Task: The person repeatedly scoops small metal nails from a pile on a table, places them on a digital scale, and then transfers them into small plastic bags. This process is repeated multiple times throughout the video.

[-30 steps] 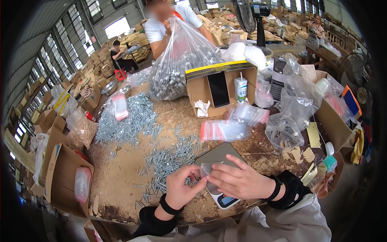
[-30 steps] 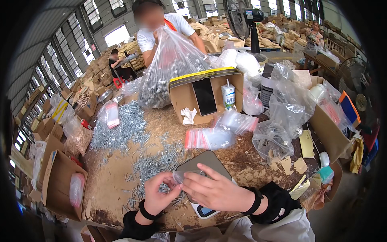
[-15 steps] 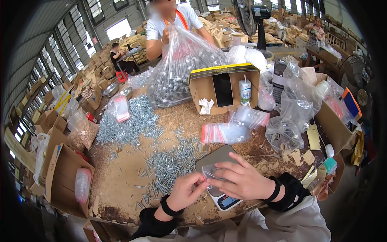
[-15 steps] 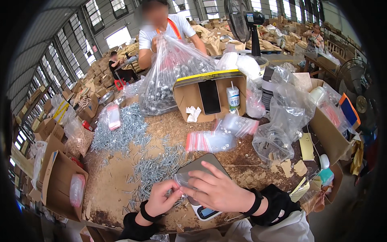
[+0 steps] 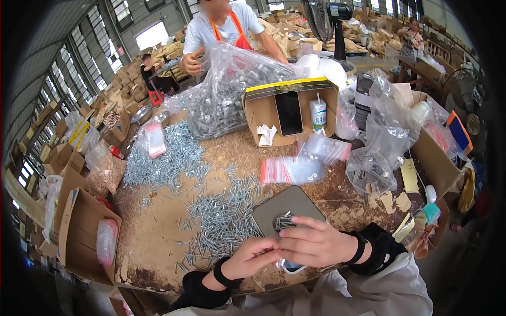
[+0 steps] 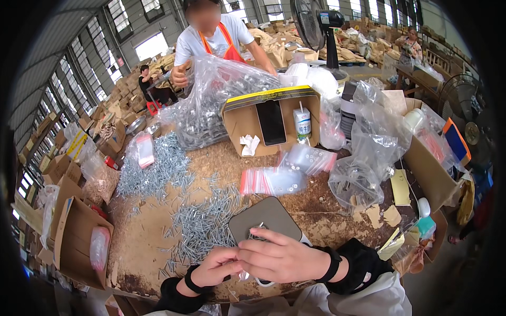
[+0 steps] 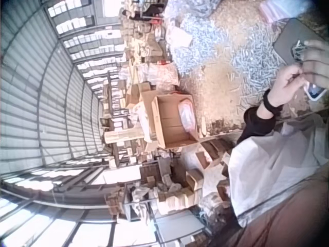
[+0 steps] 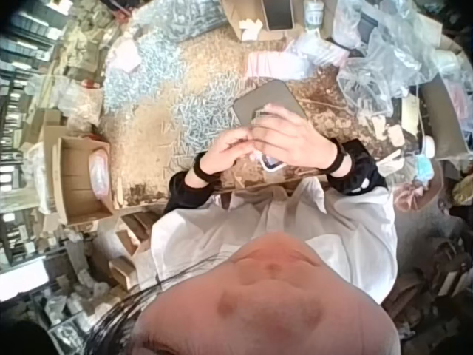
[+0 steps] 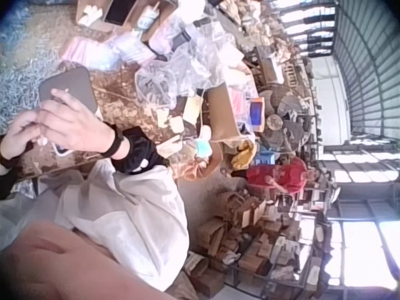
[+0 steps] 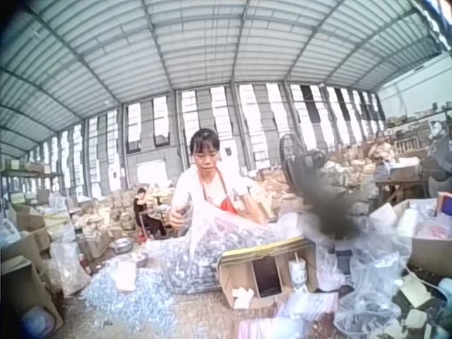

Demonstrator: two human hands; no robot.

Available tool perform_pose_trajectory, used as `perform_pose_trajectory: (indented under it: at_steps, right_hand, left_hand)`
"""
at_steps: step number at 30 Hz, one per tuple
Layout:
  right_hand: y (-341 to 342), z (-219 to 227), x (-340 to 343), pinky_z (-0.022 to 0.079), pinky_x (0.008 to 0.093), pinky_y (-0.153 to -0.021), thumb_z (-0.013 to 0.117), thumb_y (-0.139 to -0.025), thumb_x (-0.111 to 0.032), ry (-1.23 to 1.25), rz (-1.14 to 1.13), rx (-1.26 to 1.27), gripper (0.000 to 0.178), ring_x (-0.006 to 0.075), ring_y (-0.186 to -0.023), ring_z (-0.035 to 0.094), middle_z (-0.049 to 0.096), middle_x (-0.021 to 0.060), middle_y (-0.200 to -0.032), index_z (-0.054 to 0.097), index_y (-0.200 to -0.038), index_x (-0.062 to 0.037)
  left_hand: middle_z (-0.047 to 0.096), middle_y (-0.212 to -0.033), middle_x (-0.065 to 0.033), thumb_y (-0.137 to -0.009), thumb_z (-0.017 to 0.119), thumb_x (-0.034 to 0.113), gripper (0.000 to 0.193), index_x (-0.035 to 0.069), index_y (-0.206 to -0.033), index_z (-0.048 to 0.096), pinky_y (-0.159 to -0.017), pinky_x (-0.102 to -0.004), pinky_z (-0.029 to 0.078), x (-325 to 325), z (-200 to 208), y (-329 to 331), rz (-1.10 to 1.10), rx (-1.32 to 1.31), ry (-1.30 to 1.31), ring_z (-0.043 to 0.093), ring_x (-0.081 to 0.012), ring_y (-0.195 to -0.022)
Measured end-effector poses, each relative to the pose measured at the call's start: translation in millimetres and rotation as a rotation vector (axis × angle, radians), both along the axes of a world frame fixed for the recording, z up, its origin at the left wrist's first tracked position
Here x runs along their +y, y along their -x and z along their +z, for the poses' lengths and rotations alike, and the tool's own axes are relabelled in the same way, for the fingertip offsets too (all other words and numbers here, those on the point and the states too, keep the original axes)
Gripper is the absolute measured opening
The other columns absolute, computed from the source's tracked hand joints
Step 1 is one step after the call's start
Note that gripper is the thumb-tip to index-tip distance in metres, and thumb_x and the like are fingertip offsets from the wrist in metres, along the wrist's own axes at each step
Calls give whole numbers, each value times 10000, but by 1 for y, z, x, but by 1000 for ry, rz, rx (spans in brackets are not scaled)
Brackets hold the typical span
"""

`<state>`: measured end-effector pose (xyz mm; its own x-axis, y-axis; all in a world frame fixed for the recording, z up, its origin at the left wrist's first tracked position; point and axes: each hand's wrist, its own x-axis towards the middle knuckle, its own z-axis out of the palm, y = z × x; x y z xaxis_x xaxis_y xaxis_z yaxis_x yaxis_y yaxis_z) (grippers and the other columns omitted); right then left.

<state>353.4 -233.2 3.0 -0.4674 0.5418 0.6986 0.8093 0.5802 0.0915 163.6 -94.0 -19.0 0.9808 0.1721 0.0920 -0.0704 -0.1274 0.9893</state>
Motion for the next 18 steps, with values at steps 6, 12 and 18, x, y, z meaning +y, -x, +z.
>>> perform_pose_trajectory:
  at_steps: [6, 12, 18]
  right_hand:
    - [-1, 4, 2, 347, 483, -1161, 619, -792, -155, 113, -2, -113, 158, 232, -1228, 548, 613, 43, -1130, 663, -918, -71]
    - [4, 4, 3, 310, 487, -1179, 606, -824, -161, 99, -28, -119, 93, 214, -1230, 543, 618, 29, -1114, 614, -901, -111]
    - [6, 2, -1, 252, 503, -1201, 606, -854, -177, 119, -79, -169, 36, 196, -1247, 541, 643, 0, -1154, 601, -881, -154]
  left_hand:
    - [535, -573, -39, -832, 629, 24, 68, 15, -767, 615, -484, -257, 392, 15, -6, 0, 392, -99, -355, 510, -80, -505]
    - [507, -554, -25, -813, 669, 37, 116, 17, -733, 586, -456, -253, 366, 12, 6, 1, 391, -149, -441, 484, -101, -465]
    - [611, -772, -52, -815, 718, 85, 157, 16, -901, 607, -598, -271, 442, 12, 7, 5, 303, -156, -373, 582, -134, -669]
